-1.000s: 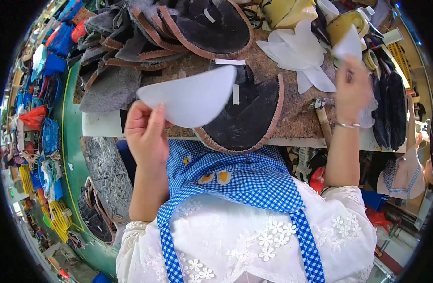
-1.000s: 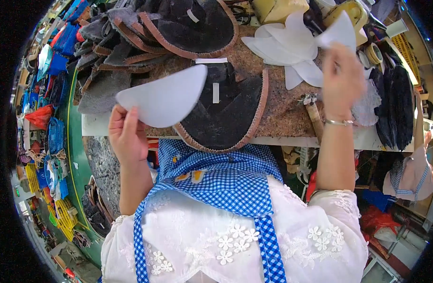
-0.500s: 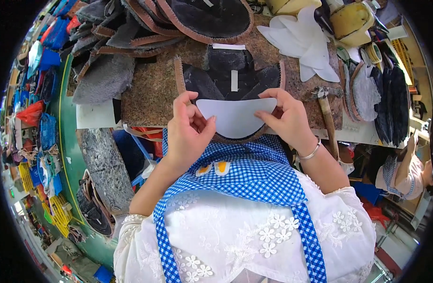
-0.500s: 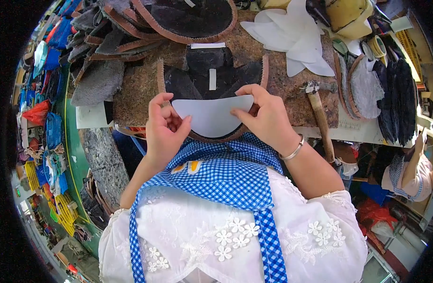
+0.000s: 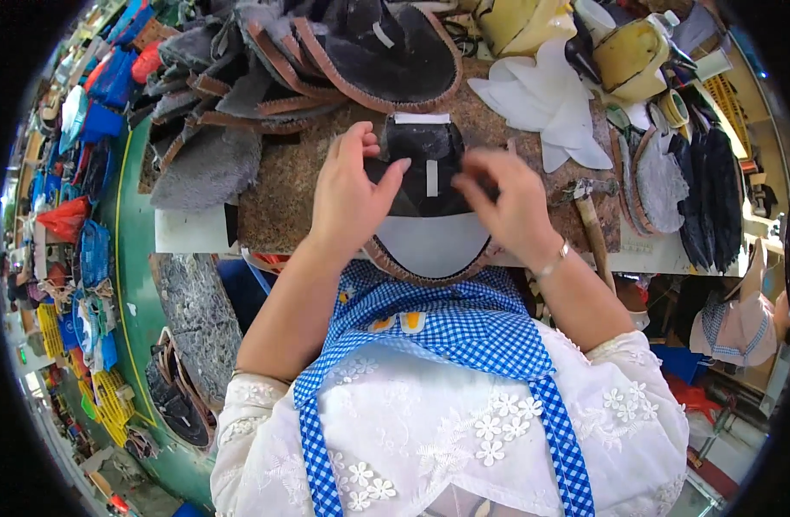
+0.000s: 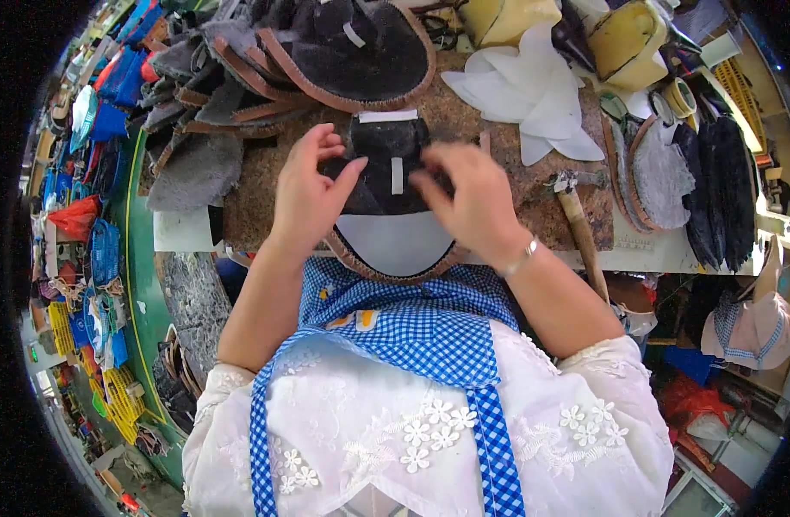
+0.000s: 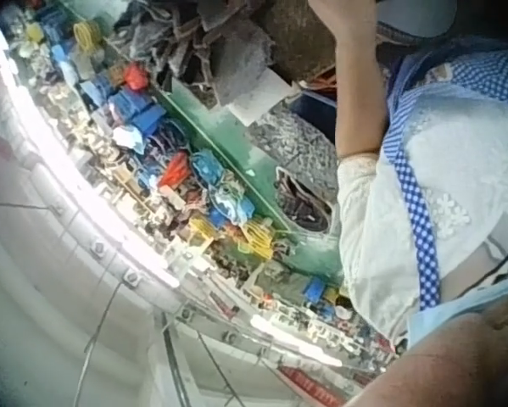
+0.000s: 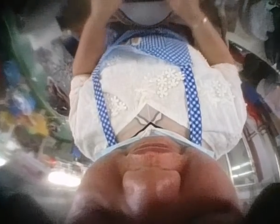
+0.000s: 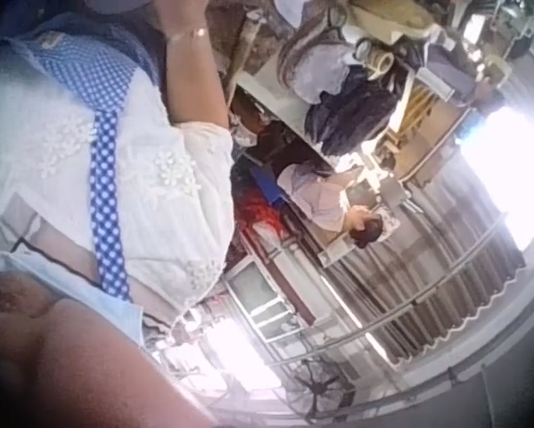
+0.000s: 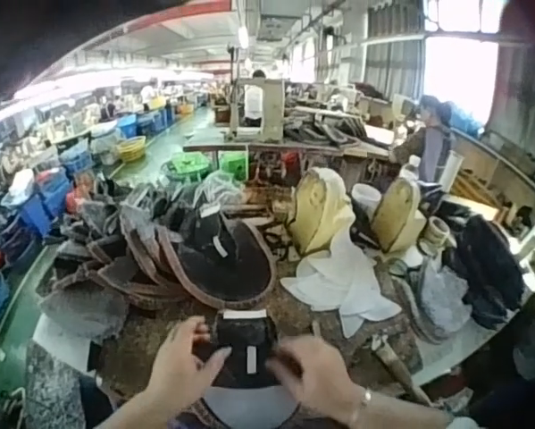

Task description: Aligning and layering lining and foam components onto shoe upper parts at a factory workbench.

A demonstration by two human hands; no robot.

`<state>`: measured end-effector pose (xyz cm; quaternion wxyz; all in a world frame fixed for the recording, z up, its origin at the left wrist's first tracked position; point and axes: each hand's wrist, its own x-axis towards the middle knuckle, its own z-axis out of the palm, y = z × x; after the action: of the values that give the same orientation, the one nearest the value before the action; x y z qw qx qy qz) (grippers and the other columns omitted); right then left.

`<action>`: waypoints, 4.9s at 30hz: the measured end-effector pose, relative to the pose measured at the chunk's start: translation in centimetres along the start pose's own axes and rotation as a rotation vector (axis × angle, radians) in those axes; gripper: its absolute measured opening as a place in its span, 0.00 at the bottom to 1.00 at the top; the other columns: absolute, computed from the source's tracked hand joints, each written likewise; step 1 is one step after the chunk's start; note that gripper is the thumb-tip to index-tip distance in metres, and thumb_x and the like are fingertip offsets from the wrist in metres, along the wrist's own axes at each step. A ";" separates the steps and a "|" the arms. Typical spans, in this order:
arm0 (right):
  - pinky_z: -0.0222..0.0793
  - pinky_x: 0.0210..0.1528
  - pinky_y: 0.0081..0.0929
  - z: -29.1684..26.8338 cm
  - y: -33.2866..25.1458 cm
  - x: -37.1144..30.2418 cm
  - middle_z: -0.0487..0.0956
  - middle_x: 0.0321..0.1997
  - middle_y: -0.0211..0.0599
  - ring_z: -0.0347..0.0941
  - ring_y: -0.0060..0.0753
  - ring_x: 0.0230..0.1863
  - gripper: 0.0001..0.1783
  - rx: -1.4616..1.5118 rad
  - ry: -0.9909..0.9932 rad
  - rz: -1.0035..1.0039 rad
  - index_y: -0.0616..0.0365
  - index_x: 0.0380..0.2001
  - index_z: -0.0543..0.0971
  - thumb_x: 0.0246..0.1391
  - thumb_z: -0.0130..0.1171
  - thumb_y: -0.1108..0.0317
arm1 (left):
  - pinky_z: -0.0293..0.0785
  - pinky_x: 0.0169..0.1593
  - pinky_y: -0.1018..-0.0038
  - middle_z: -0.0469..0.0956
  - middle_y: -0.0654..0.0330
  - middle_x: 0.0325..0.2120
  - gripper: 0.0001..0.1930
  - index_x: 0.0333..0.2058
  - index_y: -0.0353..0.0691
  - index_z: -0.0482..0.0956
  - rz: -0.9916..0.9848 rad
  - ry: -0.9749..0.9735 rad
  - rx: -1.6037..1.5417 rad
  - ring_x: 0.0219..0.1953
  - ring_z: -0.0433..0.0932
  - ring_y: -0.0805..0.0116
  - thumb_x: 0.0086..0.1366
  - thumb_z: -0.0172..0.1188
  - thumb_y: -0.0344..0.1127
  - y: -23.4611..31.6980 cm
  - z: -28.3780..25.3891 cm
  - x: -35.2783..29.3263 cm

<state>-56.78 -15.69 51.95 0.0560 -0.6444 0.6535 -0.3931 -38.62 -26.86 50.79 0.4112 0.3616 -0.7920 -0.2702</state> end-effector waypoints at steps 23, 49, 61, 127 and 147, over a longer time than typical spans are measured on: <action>0.66 0.48 0.18 -1.2 -3.6 0.9 0.77 0.42 0.33 0.72 0.20 0.41 0.10 1.242 0.023 0.529 0.65 0.37 0.80 0.49 0.63 0.76 | 0.73 0.30 0.85 0.77 0.59 0.43 0.19 0.56 0.37 0.69 -0.514 -0.265 -0.838 0.33 0.77 0.80 0.67 0.51 0.28 4.4 -3.7 -1.8; 0.63 0.56 0.34 -0.1 -1.4 -0.7 0.73 0.51 0.39 0.69 0.33 0.50 0.19 0.981 0.006 0.180 0.62 0.49 0.73 0.52 0.58 0.76 | 0.68 0.48 0.77 0.79 0.59 0.37 0.13 0.40 0.34 0.78 -0.025 0.012 -0.810 0.43 0.74 0.74 0.60 0.48 0.17 1.5 -1.8 -5.0; 0.63 0.32 0.14 -3.0 -4.5 2.2 0.76 0.27 0.25 0.68 0.14 0.29 0.09 0.615 -0.235 0.331 0.64 0.28 0.81 0.44 0.69 0.72 | 0.73 0.44 0.75 0.75 0.49 0.37 0.15 0.40 0.36 0.76 0.159 -0.202 -0.433 0.39 0.77 0.62 0.54 0.53 0.17 3.2 -3.7 -1.9; 0.72 0.42 0.20 -2.7 -7.7 4.0 0.75 0.41 0.35 0.74 0.24 0.40 0.23 0.713 -0.161 0.179 0.65 0.46 0.74 0.44 0.64 0.79 | 0.75 0.38 0.73 0.76 0.55 0.36 0.13 0.40 0.34 0.74 0.079 0.026 -0.170 0.38 0.78 0.62 0.59 0.62 0.33 7.5 -3.7 -0.5; 0.69 0.37 0.14 -5.7 -7.0 4.1 0.78 0.30 0.26 0.73 0.15 0.32 0.07 1.367 -0.203 0.579 0.64 0.33 0.78 0.50 0.64 0.74 | 0.71 0.38 0.84 0.79 0.63 0.32 0.10 0.41 0.32 0.77 -0.530 -0.285 -1.084 0.33 0.75 0.80 0.65 0.57 0.31 9.2 -6.1 0.3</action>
<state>-55.17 -15.84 61.80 0.6052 -0.3012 0.3986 -0.6198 -36.87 -22.45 60.77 0.3454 0.2458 -0.4726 -0.7726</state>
